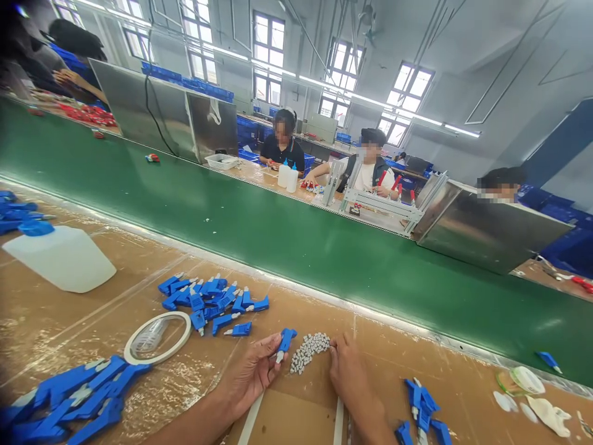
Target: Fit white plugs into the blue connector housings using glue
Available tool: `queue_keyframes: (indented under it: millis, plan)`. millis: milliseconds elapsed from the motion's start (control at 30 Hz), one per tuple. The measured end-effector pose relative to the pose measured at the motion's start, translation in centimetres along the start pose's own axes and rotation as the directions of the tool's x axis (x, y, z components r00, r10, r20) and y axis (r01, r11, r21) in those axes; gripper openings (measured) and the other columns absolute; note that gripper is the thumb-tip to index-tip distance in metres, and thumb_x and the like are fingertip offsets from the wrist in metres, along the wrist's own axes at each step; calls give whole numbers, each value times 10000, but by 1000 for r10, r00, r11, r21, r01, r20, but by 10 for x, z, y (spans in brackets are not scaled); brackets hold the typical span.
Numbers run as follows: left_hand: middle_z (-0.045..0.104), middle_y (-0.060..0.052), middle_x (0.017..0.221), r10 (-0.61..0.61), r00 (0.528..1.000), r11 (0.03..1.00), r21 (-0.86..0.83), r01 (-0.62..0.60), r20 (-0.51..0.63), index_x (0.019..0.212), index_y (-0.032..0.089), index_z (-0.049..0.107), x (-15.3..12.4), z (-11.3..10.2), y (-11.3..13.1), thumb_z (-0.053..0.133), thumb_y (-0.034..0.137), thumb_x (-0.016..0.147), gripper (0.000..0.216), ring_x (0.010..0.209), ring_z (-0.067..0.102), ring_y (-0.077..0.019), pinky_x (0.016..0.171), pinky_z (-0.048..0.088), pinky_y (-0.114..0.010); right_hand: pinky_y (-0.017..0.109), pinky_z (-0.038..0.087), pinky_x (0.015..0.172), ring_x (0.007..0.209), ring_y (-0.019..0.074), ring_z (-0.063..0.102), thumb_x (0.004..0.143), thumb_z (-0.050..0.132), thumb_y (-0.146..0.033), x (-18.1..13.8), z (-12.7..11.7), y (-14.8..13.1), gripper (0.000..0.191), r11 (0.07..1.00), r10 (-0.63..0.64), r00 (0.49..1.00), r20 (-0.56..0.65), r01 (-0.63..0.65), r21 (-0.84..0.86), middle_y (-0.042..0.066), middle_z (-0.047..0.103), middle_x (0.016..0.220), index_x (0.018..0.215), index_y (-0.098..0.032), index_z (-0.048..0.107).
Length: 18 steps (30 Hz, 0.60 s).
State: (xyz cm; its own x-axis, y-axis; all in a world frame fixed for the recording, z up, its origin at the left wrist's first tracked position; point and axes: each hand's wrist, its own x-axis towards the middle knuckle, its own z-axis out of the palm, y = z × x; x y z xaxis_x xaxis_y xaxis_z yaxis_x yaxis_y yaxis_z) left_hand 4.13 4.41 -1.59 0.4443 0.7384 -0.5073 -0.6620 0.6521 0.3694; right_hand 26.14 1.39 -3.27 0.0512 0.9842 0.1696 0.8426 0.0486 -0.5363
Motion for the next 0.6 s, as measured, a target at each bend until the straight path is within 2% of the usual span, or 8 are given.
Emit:
queue_keyframes:
  millis: [200, 300, 333, 367, 400, 500, 533, 600]
  plan:
    - [676, -7, 651, -11, 989, 1000, 25, 8, 149, 755, 98, 722, -2, -1, -4, 939, 235, 579, 312, 551, 643, -88, 477, 521, -141, 449, 505, 765, 765, 275, 580, 867, 509, -301, -4, -12, -5, 168, 982, 80, 996, 28, -84, 172, 81, 602, 796, 738, -228, 589]
    - [678, -9, 663, -22, 981, 999, 48, 13, 192, 767, 98, 738, -3, 0, -8, 965, 310, 524, 395, 547, 618, -72, 483, 500, -135, 374, 537, 635, 674, 226, 596, 915, 482, -481, -18, -20, -13, 317, 938, 124, 987, 101, -150, 312, 39, 589, 732, 789, -211, 593]
    - [687, -16, 684, -30, 979, 998, 59, 19, 200, 791, 96, 749, -3, -1, -9, 962, 329, 530, 410, 552, 614, -69, 489, 496, -136, 331, 532, 582, 629, 197, 594, 907, 503, -546, -24, -21, -17, 372, 895, 149, 978, 146, -196, 401, 20, 584, 710, 797, -204, 603]
    - [696, -22, 705, -44, 978, 997, 72, 30, 204, 824, 95, 759, -3, -2, -12, 958, 341, 540, 425, 558, 614, -67, 497, 493, -137, 290, 520, 544, 597, 169, 587, 876, 562, -596, -30, -22, -21, 411, 817, 182, 963, 198, -260, 515, 4, 582, 695, 797, -196, 618]
    - [702, -26, 724, -58, 978, 995, 86, 42, 202, 858, 97, 767, -2, -3, -14, 954, 350, 547, 442, 566, 617, -68, 503, 491, -139, 253, 506, 522, 581, 144, 581, 824, 652, -618, -36, -22, -26, 431, 697, 217, 943, 254, -331, 636, -7, 584, 688, 798, -188, 640]
    - [695, -18, 717, -94, 977, 991, 114, 73, 192, 904, 112, 778, -1, -9, -23, 943, 358, 572, 444, 574, 631, -77, 511, 481, -146, 174, 464, 492, 560, 90, 565, 636, 904, -512, -49, -19, -41, 441, 262, 276, 876, 396, -465, 846, -25, 600, 663, 841, -164, 727]
    - [687, -14, 703, -104, 976, 989, 120, 82, 191, 901, 116, 779, -1, -11, -25, 938, 353, 583, 427, 575, 635, -80, 514, 479, -147, 159, 458, 485, 546, 78, 562, 610, 933, -477, -52, -18, -46, 439, 186, 282, 863, 419, -477, 859, -26, 606, 646, 849, -157, 750]
    - [678, -11, 692, -113, 974, 988, 125, 89, 195, 892, 118, 779, -1, -15, -29, 926, 343, 609, 390, 581, 643, -85, 532, 482, -151, 140, 454, 477, 532, 63, 568, 586, 960, -438, -53, -17, -53, 419, 110, 295, 850, 437, -484, 868, -17, 630, 631, 825, -145, 778]
